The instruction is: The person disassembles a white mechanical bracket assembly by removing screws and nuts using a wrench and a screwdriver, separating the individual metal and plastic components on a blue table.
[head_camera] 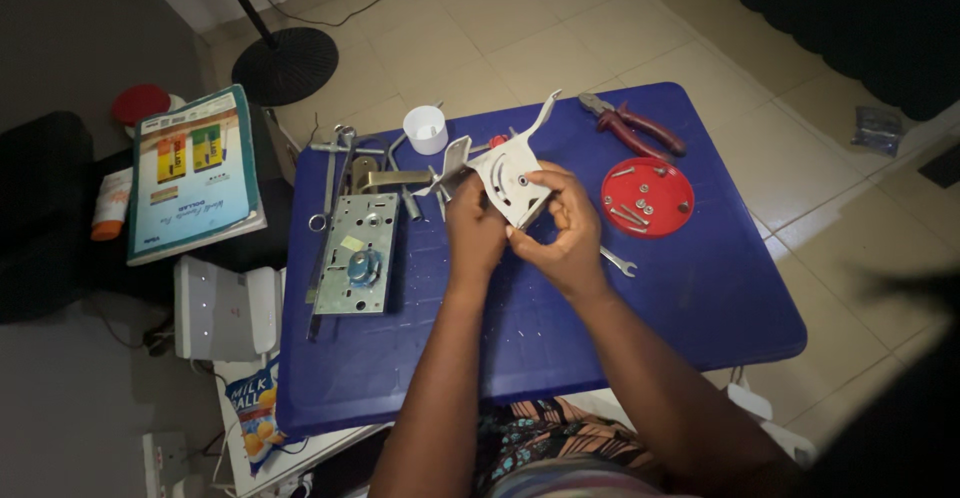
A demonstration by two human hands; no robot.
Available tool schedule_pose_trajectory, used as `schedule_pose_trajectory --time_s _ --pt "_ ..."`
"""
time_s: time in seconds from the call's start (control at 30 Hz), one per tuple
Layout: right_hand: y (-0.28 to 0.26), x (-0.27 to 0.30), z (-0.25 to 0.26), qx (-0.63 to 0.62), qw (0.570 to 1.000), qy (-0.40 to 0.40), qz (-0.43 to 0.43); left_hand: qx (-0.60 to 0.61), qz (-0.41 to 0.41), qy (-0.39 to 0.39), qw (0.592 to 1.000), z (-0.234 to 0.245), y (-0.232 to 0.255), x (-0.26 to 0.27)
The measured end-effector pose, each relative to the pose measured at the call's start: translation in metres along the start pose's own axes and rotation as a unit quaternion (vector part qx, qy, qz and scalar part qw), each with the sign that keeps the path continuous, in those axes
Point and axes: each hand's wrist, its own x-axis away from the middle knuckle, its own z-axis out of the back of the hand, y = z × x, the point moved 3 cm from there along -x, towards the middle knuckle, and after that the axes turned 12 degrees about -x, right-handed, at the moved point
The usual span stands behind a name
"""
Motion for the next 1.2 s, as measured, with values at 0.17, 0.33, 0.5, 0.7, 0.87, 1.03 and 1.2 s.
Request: schedule_pose_trajectory --time_s 0.17,0.33,0.5,0.7,0.87,1.03,1.2 --pt "-0.007 -0.001 -0.003 0.014 1.000 -0.011 0.003 0.086 0.006 -0.009 0.996 0.001 -0.007 0.005" --pt "-0.002 -0.001 -0.001 -0.010 1.000 -0.008 -0.012 0.045 0.042 -0.038 0.997 0.002 -0.011 0.006" --pt "0.002 -0.001 0.003 -0.043 0.999 -0.007 -0.016 0.026 -0.081 -0.052 0.995 0.024 0.007 0.004" --pt "0.008 0.000 0.002 -0.081 0.997 -0.007 -0.020 0.140 -0.067 -0.022 0.988 0.047 0.006 0.022" --pt "0.010 0.000 0.002 -0.115 0.993 0.008 -0.028 0.500 0.024 0.045 0.865 0.030 -0.053 0.031" --pt "0.010 -0.004 0.004 -0.149 0.988 0.021 -0.020 0.597 0.215 0.050 0.771 0.005 -0.067 0.037" --pt "0.008 0.000 -0.001 -0.138 0.990 -0.006 -0.024 0.664 0.227 -0.031 0.711 -0.004 -0.048 0.018"
